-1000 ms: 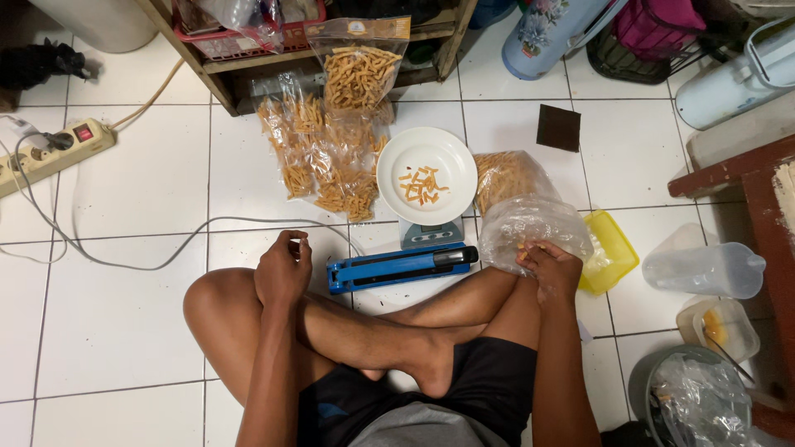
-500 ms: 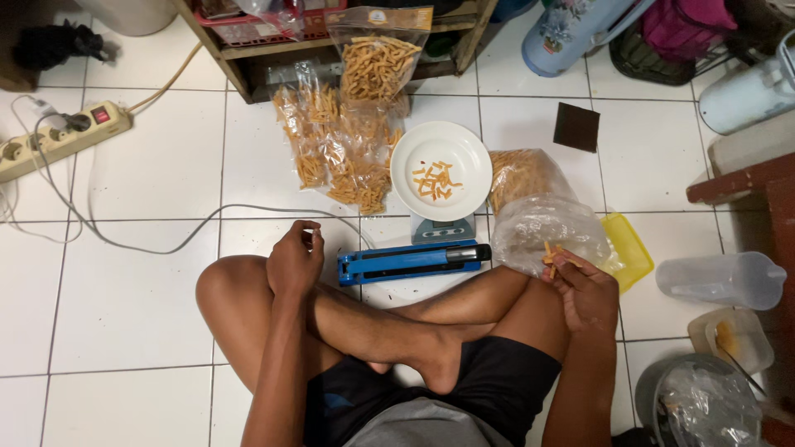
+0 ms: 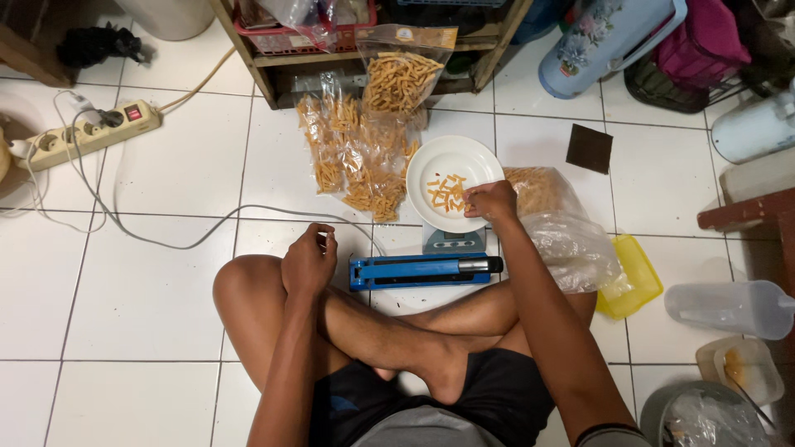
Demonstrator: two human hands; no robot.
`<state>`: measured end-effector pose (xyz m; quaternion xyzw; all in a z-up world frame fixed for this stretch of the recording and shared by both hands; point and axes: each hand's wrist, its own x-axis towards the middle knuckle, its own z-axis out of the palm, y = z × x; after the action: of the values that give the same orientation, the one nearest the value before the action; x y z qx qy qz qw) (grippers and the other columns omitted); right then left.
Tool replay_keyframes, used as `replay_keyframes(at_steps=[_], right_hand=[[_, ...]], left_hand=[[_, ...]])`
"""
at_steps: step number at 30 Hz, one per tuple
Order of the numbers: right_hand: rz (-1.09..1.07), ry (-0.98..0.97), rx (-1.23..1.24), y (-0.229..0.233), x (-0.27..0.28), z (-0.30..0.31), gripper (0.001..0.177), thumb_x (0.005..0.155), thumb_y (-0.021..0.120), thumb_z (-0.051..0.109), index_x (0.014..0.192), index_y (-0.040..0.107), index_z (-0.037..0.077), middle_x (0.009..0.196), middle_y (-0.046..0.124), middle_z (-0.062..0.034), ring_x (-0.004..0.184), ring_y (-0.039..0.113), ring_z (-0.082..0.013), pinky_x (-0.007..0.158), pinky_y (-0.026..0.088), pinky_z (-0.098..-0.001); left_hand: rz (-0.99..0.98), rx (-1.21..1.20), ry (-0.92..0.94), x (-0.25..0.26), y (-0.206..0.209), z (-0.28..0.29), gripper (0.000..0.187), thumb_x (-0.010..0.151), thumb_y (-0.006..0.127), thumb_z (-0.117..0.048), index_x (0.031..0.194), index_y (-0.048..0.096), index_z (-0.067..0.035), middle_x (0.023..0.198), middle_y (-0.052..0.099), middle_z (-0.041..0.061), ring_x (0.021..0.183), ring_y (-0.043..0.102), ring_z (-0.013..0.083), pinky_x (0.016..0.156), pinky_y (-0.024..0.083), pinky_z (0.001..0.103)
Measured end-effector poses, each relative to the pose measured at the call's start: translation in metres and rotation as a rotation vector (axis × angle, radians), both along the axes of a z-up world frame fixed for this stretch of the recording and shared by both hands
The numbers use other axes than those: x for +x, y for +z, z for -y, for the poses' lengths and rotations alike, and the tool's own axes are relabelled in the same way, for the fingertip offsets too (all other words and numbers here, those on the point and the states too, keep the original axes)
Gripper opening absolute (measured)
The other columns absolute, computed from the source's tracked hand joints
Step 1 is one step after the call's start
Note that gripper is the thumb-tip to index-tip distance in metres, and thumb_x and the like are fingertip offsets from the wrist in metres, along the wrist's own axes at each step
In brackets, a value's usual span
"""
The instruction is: The person sits on the floor and portions stick-shaped snacks from a large bag into small clear plastic bags. They place the snacks on a plate on a scale, transfer them into a small bag, and seal it with a handheld heat sealer. The process repeats with multiple small bags.
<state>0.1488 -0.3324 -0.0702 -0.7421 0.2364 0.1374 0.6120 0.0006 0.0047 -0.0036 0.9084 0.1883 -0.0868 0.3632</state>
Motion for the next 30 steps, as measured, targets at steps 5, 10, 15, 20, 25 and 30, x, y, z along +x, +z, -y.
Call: replay_keyframes(at_steps=[5, 10, 15, 20, 25, 30], right_hand=[[-0.076, -0.005, 0.016, -0.028, 0.020, 0.000, 0.019, 0.085, 0.066, -0.004, 0.102, 0.071, -0.012, 0.087, 0.064, -0.0412, 0.066, 0.072, -0.0460, 0.060, 0.068, -0.0465], [-0.147, 0.089, -0.014, 0.003, 0.019, -0.003, 0.031, 0.094, 0.057, 0.008, 0.116, 0.064, -0.012, 0.095, 0.065, -0.0353, 0.083, 0.073, -0.0438, 0.071, 0.066, -0.0464], [-0.059, 0.141, -0.167, 0.004, 0.018, -0.001, 0.024, 0.090, 0.069, 0.012, 0.100, 0.070, -0.010, 0.081, 0.071, -0.0267, 0.065, 0.075, -0.0302, 0.057, 0.067, -0.0379], [-0.056, 0.158, -0.237, 0.031, 0.006, -0.006, 0.028, 0.089, 0.073, 0.018, 0.099, 0.072, -0.008, 0.078, 0.072, -0.0229, 0.060, 0.074, -0.0259, 0.051, 0.066, -0.0340], [-0.043, 0.258, -0.406, 0.031, 0.004, 0.001, 0.021, 0.088, 0.069, 0.015, 0.097, 0.074, -0.003, 0.072, 0.073, -0.0164, 0.052, 0.071, -0.0208, 0.042, 0.062, -0.0287], [-0.110, 0.368, -0.418, 0.023, 0.005, 0.001, 0.024, 0.083, 0.065, 0.007, 0.101, 0.073, -0.006, 0.073, 0.074, -0.0190, 0.051, 0.071, -0.0229, 0.043, 0.062, -0.0300]], left_hand=[[-0.013, -0.007, 0.003, 0.002, 0.001, 0.000, 0.025, 0.099, 0.051, -0.030, 0.115, 0.067, -0.019, 0.098, 0.077, 0.010, 0.099, 0.073, 0.0311, 0.085, 0.056, 0.048], [-0.016, -0.005, -0.010, 0.004, 0.000, 0.001, 0.025, 0.099, 0.050, -0.029, 0.115, 0.067, -0.019, 0.098, 0.077, 0.010, 0.099, 0.073, 0.0306, 0.085, 0.056, 0.047], [-0.018, -0.006, -0.002, 0.003, 0.008, 0.003, 0.025, 0.099, 0.050, -0.029, 0.115, 0.067, -0.017, 0.099, 0.077, 0.012, 0.099, 0.073, 0.0315, 0.085, 0.056, 0.048], [0.007, -0.016, -0.014, 0.003, 0.008, 0.002, 0.026, 0.099, 0.050, -0.028, 0.114, 0.067, -0.016, 0.098, 0.076, 0.013, 0.098, 0.073, 0.0332, 0.084, 0.056, 0.048], [0.012, -0.006, -0.017, 0.002, 0.001, 0.002, 0.025, 0.099, 0.050, -0.028, 0.113, 0.067, -0.016, 0.097, 0.077, 0.012, 0.097, 0.073, 0.0325, 0.083, 0.056, 0.048], [-0.005, 0.009, -0.014, 0.002, -0.001, 0.002, 0.025, 0.099, 0.051, -0.029, 0.114, 0.067, -0.017, 0.098, 0.077, 0.012, 0.097, 0.073, 0.0337, 0.083, 0.055, 0.049]])
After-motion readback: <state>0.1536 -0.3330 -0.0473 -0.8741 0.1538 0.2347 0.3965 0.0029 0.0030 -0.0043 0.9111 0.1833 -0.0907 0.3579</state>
